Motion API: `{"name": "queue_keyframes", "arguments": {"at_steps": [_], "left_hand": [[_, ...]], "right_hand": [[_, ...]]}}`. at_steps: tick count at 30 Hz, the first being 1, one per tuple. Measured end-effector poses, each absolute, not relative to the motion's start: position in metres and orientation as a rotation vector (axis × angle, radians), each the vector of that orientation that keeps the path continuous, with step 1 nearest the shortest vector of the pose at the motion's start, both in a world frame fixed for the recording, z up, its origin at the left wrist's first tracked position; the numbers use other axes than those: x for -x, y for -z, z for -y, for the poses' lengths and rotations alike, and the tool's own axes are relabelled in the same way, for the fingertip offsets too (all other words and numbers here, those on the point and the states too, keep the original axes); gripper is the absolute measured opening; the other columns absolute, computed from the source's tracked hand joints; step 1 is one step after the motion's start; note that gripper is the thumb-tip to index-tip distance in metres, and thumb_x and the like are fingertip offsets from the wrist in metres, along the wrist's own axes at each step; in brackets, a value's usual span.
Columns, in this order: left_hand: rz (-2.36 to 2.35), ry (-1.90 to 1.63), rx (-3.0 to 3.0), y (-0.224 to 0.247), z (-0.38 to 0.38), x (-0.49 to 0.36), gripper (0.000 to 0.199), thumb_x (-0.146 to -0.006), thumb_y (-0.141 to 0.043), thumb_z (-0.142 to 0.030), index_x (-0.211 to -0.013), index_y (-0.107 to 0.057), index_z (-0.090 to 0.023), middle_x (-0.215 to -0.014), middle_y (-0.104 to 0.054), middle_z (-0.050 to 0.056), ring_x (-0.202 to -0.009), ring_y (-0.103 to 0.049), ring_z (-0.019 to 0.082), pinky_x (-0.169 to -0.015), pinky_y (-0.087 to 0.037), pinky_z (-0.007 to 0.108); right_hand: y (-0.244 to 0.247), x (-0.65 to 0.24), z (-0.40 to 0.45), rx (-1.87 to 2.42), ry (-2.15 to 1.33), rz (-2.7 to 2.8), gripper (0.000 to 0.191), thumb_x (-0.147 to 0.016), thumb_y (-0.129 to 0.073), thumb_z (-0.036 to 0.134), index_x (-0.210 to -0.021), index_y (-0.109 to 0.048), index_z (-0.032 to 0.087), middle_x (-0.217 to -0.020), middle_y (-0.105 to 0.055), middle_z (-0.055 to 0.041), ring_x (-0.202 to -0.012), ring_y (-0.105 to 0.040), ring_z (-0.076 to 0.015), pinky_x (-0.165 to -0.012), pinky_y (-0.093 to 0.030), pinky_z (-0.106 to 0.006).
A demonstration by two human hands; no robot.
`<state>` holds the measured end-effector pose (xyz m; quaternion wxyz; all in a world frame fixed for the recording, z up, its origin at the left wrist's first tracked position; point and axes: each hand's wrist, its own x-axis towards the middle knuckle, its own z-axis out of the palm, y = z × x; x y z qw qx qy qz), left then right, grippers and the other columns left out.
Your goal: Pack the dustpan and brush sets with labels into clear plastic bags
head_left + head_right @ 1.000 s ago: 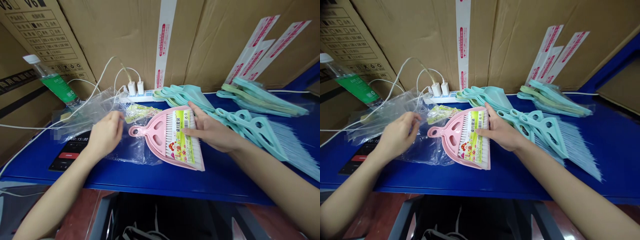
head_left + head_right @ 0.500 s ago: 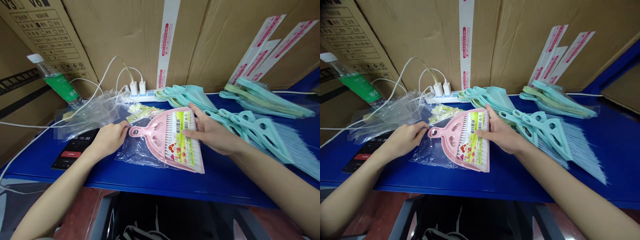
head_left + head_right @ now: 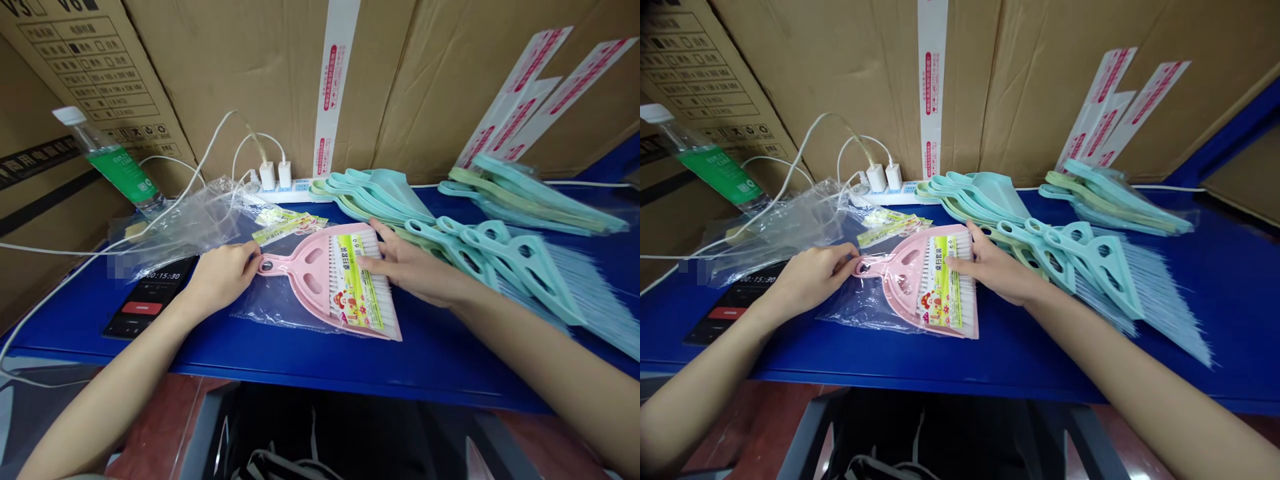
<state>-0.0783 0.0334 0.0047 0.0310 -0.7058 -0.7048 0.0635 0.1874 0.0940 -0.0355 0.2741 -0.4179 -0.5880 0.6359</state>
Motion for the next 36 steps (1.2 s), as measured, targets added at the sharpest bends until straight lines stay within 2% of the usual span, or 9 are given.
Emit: {"name": "queue_keyframes", "arguments": {"at_steps": [5,11,13,15,17,20,30,36], "left_hand": [[2.194,-0.143,2.190,-0.0091,-0.0318,0.0792,0.024,-0.095,-0.043,-0.031,-0.091,-0.066,-0.023,-0.087,-0.075,0.006,-0.082,-0.071,0.027,-0.059,-0.041,0.028],[2.220,-0.156,2.154,-0.0117,-0.0313,0.0806,0.024,-0.094,-0.044,-0.031,-0.092,-0.067,-0.023,-0.086,-0.076,0.005,-0.082,-0.071,0.027,-0.060,-0.041,0.029],[2.237,-0.181,2.135,-0.0119,-0.0313,0.0803,0.026,-0.094,-0.043,-0.031,-0.094,-0.067,-0.023,-0.087,-0.076,0.006,-0.084,-0.071,0.028,-0.061,-0.042,0.029],[2.252,-0.210,2.120,-0.0120,-0.0312,0.0796,0.027,-0.094,-0.042,-0.031,-0.096,-0.067,-0.022,-0.088,-0.076,0.007,-0.086,-0.071,0.029,-0.062,-0.042,0.030],[2.260,-0.239,2.114,-0.0121,-0.0311,0.0789,0.028,-0.095,-0.041,-0.032,-0.098,-0.067,-0.022,-0.089,-0.075,0.007,-0.088,-0.071,0.030,-0.063,-0.042,0.031],[2.262,-0.272,2.118,-0.0119,-0.0310,0.0784,0.030,-0.096,-0.039,-0.033,-0.101,-0.066,-0.021,-0.088,-0.075,0.008,-0.088,-0.071,0.031,-0.063,-0.042,0.032],[2.265,-0.322,2.110,-0.0099,-0.0312,0.0793,0.034,-0.096,-0.037,-0.036,-0.104,-0.065,-0.019,-0.086,-0.074,0.009,-0.086,-0.071,0.032,-0.063,-0.043,0.032],[2.265,-0.341,2.101,-0.0110,-0.0301,0.0787,0.034,-0.096,-0.037,-0.036,-0.104,-0.065,-0.019,-0.085,-0.074,0.010,-0.086,-0.071,0.033,-0.063,-0.043,0.032]], "right_hand": [[0.0349,-0.1888,-0.0945,1.088,-1.703,1.643,0.114,-0.082,-0.071,0.024,-0.158,0.014,0.023,-0.129,-0.067,-0.0125,-0.118,-0.064,-0.0292,-0.098,-0.056,-0.047],[0.0321,-0.1884,-0.0939,1.060,-1.697,1.669,0.120,-0.076,-0.075,0.027,-0.159,0.012,0.024,-0.135,-0.063,-0.0128,-0.115,-0.065,-0.0278,-0.096,-0.058,-0.045],[0.0315,-0.1886,-0.0948,1.052,-1.673,1.698,0.115,-0.073,-0.076,0.029,-0.160,-0.001,0.027,-0.139,-0.060,-0.0117,-0.115,-0.065,-0.0273,-0.096,-0.057,-0.045],[0.0318,-0.1890,-0.0963,1.053,-1.652,1.749,0.100,-0.072,-0.077,0.031,-0.157,-0.025,0.027,-0.139,-0.060,-0.0104,-0.116,-0.064,-0.0276,-0.097,-0.056,-0.046],[0.0330,-0.1893,-0.0979,1.074,-1.655,1.790,0.080,-0.070,-0.078,0.034,-0.144,-0.048,0.024,-0.134,-0.063,-0.0097,-0.115,-0.064,-0.0280,-0.097,-0.056,-0.046],[0.0354,-0.1893,-0.0986,1.128,-1.676,1.782,0.065,-0.067,-0.080,0.035,-0.129,-0.062,0.022,-0.125,-0.069,-0.0086,-0.109,-0.067,-0.0270,-0.095,-0.057,-0.046],[0.0385,-0.1858,-0.0978,1.205,-1.661,1.677,0.063,-0.063,-0.081,0.030,-0.122,-0.062,0.021,-0.113,-0.073,-0.0072,-0.094,-0.071,-0.0224,-0.083,-0.061,-0.041],[0.0357,-0.1838,-0.0963,1.156,-1.588,1.723,0.051,-0.070,-0.078,0.035,-0.116,-0.060,0.021,-0.117,-0.070,-0.0088,-0.102,-0.069,-0.0249,-0.087,-0.060,-0.042]]}}
